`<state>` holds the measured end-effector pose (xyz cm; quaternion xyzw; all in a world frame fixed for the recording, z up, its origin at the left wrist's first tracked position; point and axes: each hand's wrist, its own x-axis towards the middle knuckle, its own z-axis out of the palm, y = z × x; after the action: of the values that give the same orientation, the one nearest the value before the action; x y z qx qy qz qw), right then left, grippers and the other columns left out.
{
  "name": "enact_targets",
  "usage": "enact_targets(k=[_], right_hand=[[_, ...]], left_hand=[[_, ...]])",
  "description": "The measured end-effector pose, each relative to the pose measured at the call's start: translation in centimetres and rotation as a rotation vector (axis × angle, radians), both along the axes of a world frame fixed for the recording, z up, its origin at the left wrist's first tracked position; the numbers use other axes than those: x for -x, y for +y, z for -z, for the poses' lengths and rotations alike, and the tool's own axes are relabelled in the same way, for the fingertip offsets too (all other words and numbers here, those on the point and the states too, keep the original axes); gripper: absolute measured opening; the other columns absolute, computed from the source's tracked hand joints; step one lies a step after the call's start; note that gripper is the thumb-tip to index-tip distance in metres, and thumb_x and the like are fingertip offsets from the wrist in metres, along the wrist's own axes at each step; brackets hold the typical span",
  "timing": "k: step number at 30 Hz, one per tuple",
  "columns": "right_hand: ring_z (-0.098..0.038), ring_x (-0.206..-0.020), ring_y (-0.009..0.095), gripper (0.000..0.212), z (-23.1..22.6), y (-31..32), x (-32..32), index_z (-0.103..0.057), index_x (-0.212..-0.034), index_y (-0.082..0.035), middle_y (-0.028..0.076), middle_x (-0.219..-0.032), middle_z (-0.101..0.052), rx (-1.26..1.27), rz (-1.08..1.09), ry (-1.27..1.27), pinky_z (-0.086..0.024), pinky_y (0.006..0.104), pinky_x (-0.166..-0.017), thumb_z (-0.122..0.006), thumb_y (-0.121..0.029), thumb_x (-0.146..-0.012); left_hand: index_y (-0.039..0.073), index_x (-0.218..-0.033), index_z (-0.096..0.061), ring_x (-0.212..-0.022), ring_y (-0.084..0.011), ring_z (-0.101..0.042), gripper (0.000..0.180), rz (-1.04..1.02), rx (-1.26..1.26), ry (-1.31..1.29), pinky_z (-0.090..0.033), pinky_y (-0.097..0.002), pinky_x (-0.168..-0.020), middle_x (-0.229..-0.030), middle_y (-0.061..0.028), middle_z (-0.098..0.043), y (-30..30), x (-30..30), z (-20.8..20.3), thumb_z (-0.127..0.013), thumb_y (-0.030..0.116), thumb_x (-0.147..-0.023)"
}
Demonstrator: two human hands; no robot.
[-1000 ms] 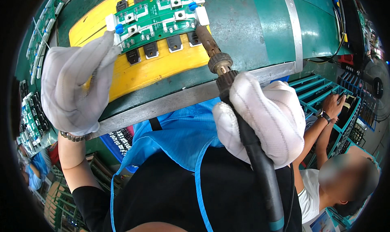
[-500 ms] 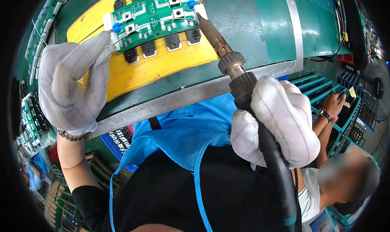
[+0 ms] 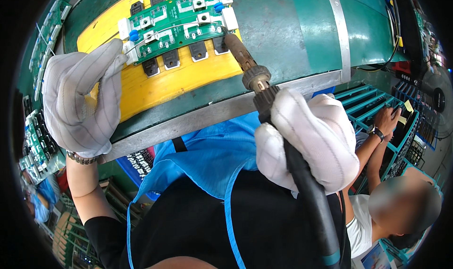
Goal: The person solders electronic components onto a circuit board using a soldering iron and solder wire. They then remove the soldered board from the stand, place it on the table, and pick up another set of circuit boards.
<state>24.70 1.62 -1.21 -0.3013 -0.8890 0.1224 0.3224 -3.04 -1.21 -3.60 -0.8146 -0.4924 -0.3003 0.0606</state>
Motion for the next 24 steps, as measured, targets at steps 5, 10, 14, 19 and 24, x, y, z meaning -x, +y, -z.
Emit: enact_targets(k=[5,10,14,19,24], right_hand=[[-0.049,-0.050,0.017,0.026,0.7,0.6,0.0,-0.058,-0.077,0.011,0.017,-0.064,-0.059,0.036,0.094,0.205,-0.038,0.0270,-0.048,-0.060,-0.015,-0.079],[-0.051,-0.054,0.017,0.020,0.5,2.1,-1.1,-0.057,-0.077,0.008,0.013,-0.067,-0.058,-0.273,0.263,0.477,-0.041,0.0294,-0.051,-0.063,-0.010,-0.080],[-0.060,-0.074,0.017,0.009,-1.3,7.0,-2.0,-0.063,-0.091,0.003,0.012,-0.082,-0.062,-0.233,0.448,0.405,-0.050,0.0310,-0.071,-0.059,-0.001,-0.084],[-0.063,-0.084,0.025,0.029,1.0,12.9,-2.5,-0.066,-0.104,-0.005,0.012,-0.088,-0.066,-0.455,0.313,0.316,-0.051,0.0323,-0.075,-0.070,0.003,-0.076],[-0.064,-0.079,0.028,0.034,2.4,15.7,-3.4,-0.066,-0.107,-0.010,0.010,-0.086,-0.066,-0.398,0.208,-0.018,-0.052,0.0337,-0.070,-0.070,0.000,-0.075]], left_hand=[[0.006,-0.098,-0.067,-0.071,-0.0221,-0.058,0.033,-0.037,0.003,-0.007,-0.048,-0.0320,-0.065,-0.087,-0.0052,-0.067,0.0,0.4,0.1,-0.071,-0.006,-0.068],[0.011,-0.102,-0.068,-0.068,-0.0200,-0.055,0.038,-0.062,-0.025,0.002,-0.044,-0.0333,-0.064,-0.082,0.0005,-0.062,0.5,0.6,-0.7,-0.076,0.005,-0.065],[0.011,-0.103,-0.067,-0.070,-0.0192,-0.056,0.032,-0.042,0.037,-0.058,-0.043,-0.0333,-0.064,-0.081,-0.0018,-0.061,0.2,0.9,-1.3,-0.074,0.008,-0.072],[0.009,-0.099,-0.066,-0.071,-0.0223,-0.056,0.020,-0.085,-0.030,-0.108,-0.043,-0.0359,-0.067,-0.086,-0.0050,-0.064,-0.5,0.7,-1.1,-0.067,0.007,-0.079],[0.004,-0.093,-0.064,-0.076,-0.0249,-0.056,0.011,-0.143,-0.017,-0.249,-0.044,-0.0361,-0.071,-0.087,-0.0081,-0.064,0.4,-0.4,-0.1,-0.061,0.003,-0.082]])
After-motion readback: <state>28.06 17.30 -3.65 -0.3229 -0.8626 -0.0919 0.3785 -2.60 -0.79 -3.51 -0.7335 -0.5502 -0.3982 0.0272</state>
